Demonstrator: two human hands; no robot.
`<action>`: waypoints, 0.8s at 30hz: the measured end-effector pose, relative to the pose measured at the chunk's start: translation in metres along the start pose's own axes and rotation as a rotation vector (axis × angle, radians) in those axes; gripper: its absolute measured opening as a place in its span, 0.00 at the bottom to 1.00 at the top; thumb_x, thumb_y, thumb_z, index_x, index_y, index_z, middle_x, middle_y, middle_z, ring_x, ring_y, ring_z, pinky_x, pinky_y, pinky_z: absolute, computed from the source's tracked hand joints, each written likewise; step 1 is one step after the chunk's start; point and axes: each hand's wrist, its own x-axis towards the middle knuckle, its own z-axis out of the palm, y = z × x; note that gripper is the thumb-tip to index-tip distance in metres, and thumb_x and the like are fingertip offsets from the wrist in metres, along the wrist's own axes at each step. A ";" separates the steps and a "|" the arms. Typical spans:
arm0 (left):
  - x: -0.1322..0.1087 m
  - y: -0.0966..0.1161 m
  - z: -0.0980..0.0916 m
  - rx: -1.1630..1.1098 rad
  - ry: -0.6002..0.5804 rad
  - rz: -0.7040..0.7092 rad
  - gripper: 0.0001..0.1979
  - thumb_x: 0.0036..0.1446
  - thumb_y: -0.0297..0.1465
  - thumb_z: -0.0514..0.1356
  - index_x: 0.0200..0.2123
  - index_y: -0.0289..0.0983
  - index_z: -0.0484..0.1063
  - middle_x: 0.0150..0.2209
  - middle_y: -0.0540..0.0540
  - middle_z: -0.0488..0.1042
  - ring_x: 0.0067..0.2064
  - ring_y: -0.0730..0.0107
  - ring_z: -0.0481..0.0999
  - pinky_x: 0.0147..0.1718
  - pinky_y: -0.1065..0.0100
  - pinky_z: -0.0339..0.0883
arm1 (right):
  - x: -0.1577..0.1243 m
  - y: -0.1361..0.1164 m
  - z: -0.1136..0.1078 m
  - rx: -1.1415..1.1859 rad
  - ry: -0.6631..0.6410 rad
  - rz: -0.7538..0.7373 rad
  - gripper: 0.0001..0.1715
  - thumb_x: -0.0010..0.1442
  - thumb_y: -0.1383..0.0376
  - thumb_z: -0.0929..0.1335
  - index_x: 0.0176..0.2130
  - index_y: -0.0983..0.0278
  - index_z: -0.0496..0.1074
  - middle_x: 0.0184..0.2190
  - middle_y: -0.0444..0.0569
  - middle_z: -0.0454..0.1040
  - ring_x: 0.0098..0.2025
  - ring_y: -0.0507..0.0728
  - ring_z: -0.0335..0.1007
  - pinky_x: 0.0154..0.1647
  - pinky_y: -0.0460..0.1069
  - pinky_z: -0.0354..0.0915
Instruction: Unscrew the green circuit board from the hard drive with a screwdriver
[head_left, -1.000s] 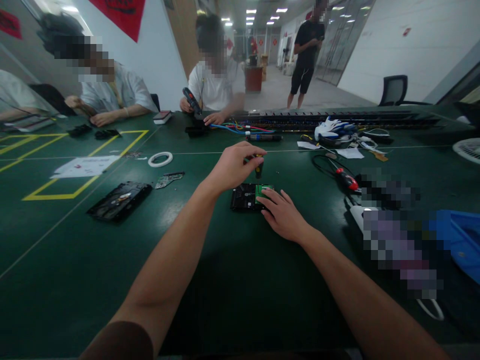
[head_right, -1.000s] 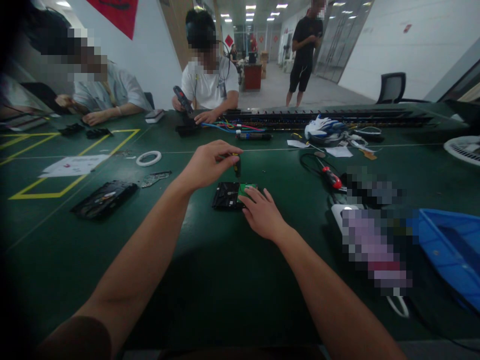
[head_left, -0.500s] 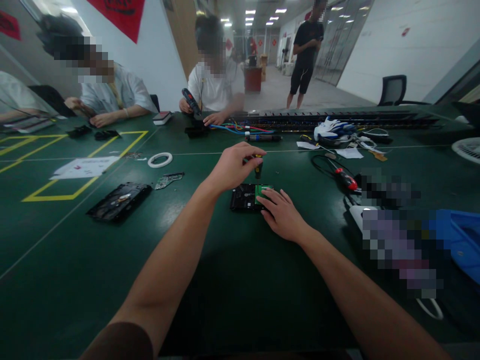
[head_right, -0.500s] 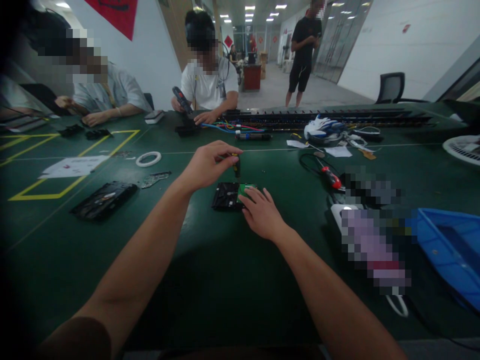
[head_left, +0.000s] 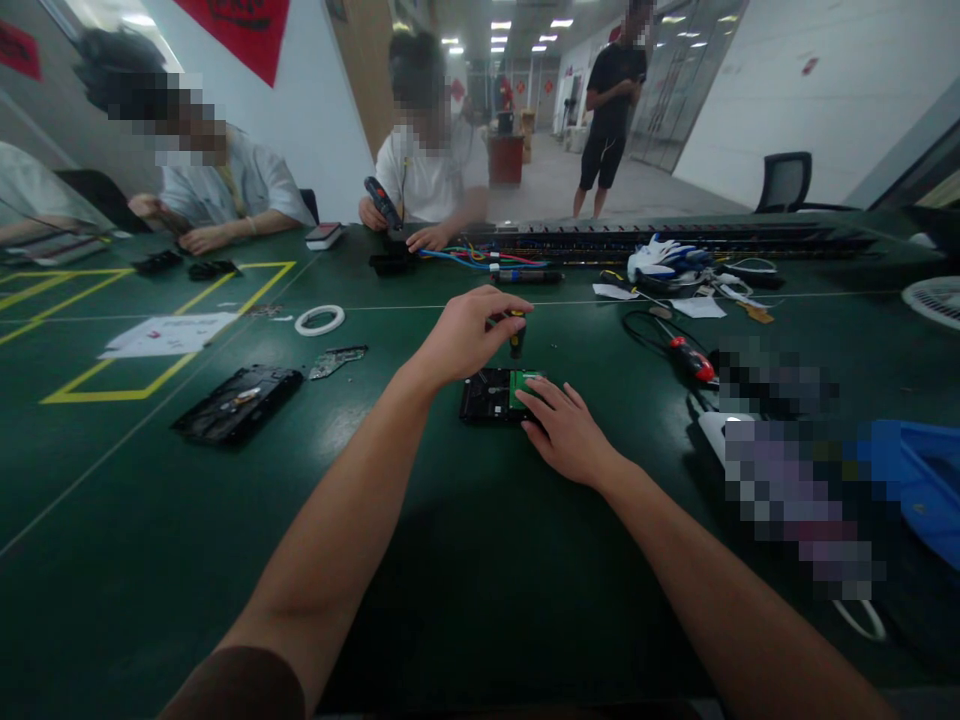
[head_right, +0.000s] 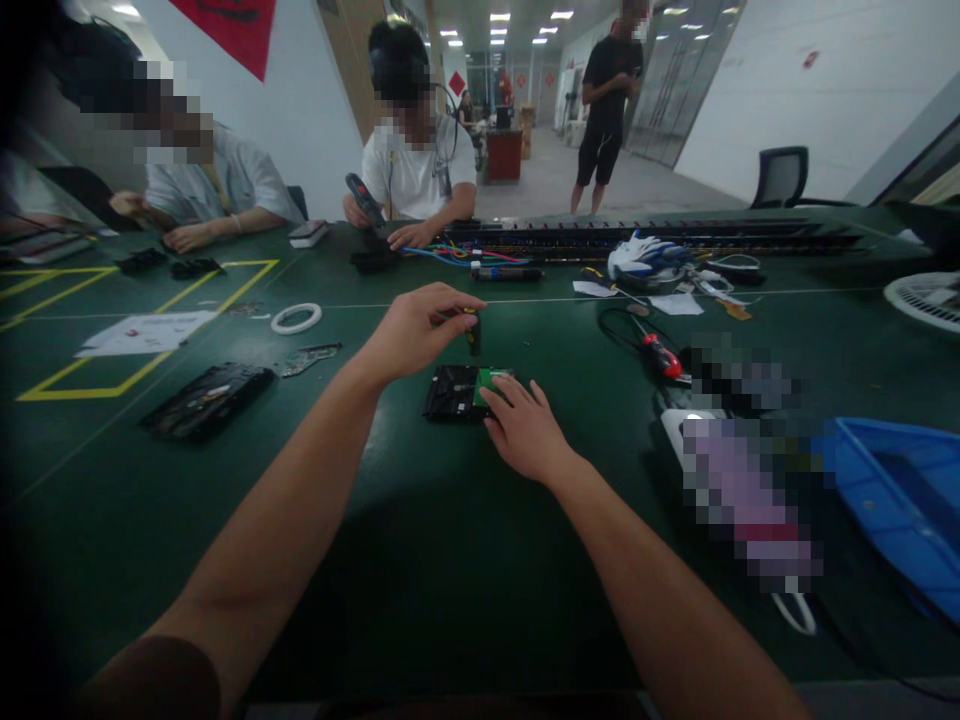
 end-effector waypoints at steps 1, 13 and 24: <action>0.000 0.000 0.000 0.002 0.001 0.005 0.12 0.67 0.29 0.61 0.51 0.40 0.81 0.48 0.44 0.81 0.48 0.65 0.79 0.48 0.64 0.75 | 0.000 0.000 0.000 0.001 0.000 0.004 0.28 0.73 0.61 0.62 0.69 0.60 0.65 0.73 0.56 0.60 0.76 0.65 0.51 0.75 0.70 0.47; 0.000 -0.003 0.001 -0.006 -0.012 0.045 0.14 0.68 0.25 0.59 0.52 0.40 0.80 0.52 0.45 0.81 0.52 0.65 0.80 0.54 0.61 0.74 | 0.000 0.000 0.000 -0.011 -0.015 0.006 0.27 0.74 0.61 0.61 0.69 0.60 0.66 0.73 0.54 0.61 0.77 0.66 0.46 0.75 0.70 0.47; 0.001 0.002 0.007 0.034 0.059 0.007 0.08 0.65 0.31 0.66 0.47 0.41 0.82 0.44 0.45 0.81 0.43 0.65 0.79 0.45 0.63 0.74 | 0.000 0.003 0.002 0.003 -0.018 0.009 0.28 0.74 0.59 0.61 0.70 0.57 0.65 0.74 0.54 0.59 0.77 0.66 0.46 0.74 0.72 0.47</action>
